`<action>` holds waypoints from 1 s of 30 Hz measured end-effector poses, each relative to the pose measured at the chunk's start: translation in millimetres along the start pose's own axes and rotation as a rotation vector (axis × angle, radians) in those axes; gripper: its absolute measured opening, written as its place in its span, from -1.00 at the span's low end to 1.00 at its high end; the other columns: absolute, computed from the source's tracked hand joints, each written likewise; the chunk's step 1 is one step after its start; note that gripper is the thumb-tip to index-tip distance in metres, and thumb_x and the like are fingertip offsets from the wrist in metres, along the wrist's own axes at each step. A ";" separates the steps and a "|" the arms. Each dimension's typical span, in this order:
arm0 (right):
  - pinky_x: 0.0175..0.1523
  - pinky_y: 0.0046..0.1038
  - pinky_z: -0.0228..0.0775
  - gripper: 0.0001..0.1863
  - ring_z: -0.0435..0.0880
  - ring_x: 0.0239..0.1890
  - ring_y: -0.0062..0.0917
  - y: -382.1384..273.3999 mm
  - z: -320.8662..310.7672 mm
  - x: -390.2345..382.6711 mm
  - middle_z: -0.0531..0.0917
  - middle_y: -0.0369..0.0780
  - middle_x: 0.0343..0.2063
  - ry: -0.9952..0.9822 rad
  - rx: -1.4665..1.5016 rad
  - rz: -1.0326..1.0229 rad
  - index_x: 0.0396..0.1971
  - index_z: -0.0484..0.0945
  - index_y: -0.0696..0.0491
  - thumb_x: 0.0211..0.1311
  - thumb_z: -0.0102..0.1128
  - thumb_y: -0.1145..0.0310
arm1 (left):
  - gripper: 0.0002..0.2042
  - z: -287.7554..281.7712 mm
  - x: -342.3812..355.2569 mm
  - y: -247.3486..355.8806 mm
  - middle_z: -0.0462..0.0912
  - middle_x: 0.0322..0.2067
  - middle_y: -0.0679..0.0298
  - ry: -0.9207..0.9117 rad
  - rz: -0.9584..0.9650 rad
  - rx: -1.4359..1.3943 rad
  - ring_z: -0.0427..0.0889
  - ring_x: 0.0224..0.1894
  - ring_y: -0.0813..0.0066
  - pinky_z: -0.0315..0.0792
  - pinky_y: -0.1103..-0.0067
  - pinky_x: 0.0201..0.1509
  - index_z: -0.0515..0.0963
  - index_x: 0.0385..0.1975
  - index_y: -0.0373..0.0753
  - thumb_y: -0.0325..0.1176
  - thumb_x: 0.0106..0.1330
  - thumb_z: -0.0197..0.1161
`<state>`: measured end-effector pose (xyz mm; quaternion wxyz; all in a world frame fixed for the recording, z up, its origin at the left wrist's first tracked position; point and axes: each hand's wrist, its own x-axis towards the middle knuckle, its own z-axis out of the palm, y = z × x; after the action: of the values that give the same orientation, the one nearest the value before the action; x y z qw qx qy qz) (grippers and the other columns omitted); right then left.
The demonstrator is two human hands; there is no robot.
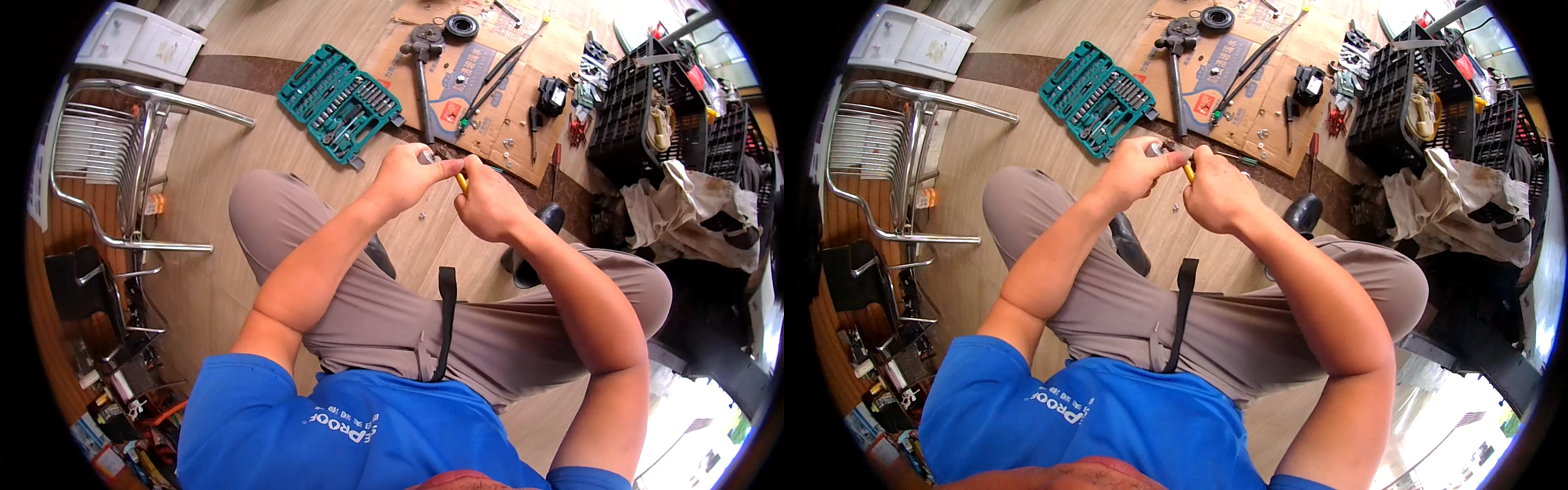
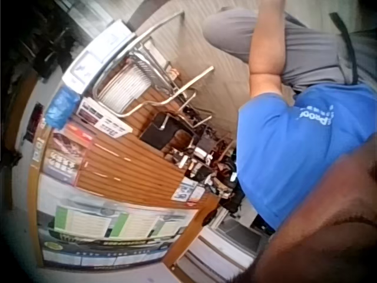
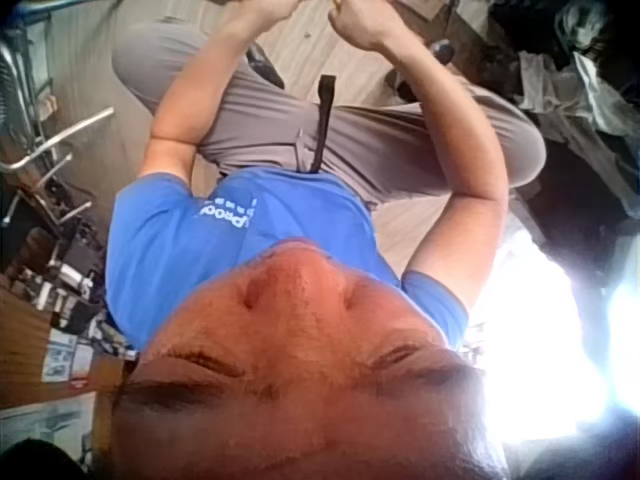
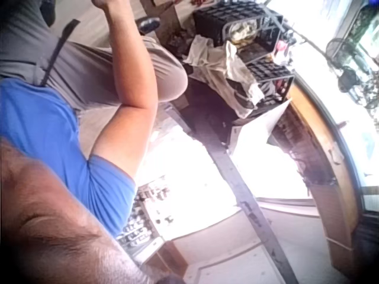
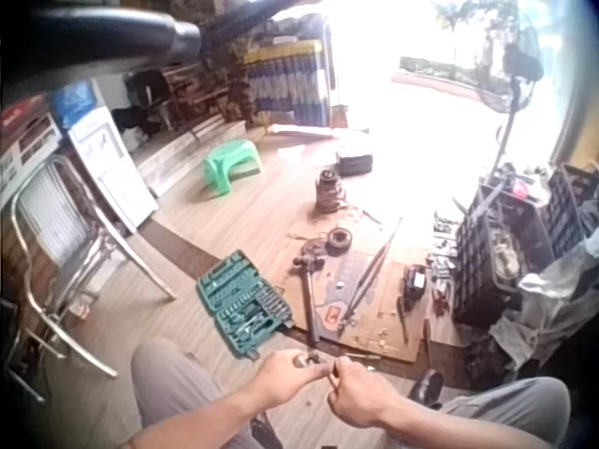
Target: The person uses pliers to pull and twist small metal components inside a cylindrical part, rotating the object by hand to access different internal sections.
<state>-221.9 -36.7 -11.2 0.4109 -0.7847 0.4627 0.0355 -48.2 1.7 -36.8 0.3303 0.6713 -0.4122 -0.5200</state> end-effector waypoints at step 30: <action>0.08 -0.12 0.34 -0.65 0.51 -0.01 0.06 7.5 -13.6 3.8 0.54 0.18 -0.19 -0.129 0.084 -0.153 -0.17 0.32 0.24 0.04 0.09 0.41 | -0.71 -12.4 1.2 1.8 0.54 -0.59 0.45 -0.078 0.097 0.137 0.37 -0.52 0.76 0.30 0.65 -0.47 0.62 -0.43 -0.29 -0.19 0.13 0.51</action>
<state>-229.8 -50.3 -8.4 0.4740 -0.7958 0.3751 0.0349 -36.4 0.1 -32.8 0.2922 0.6506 -0.4914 -0.4999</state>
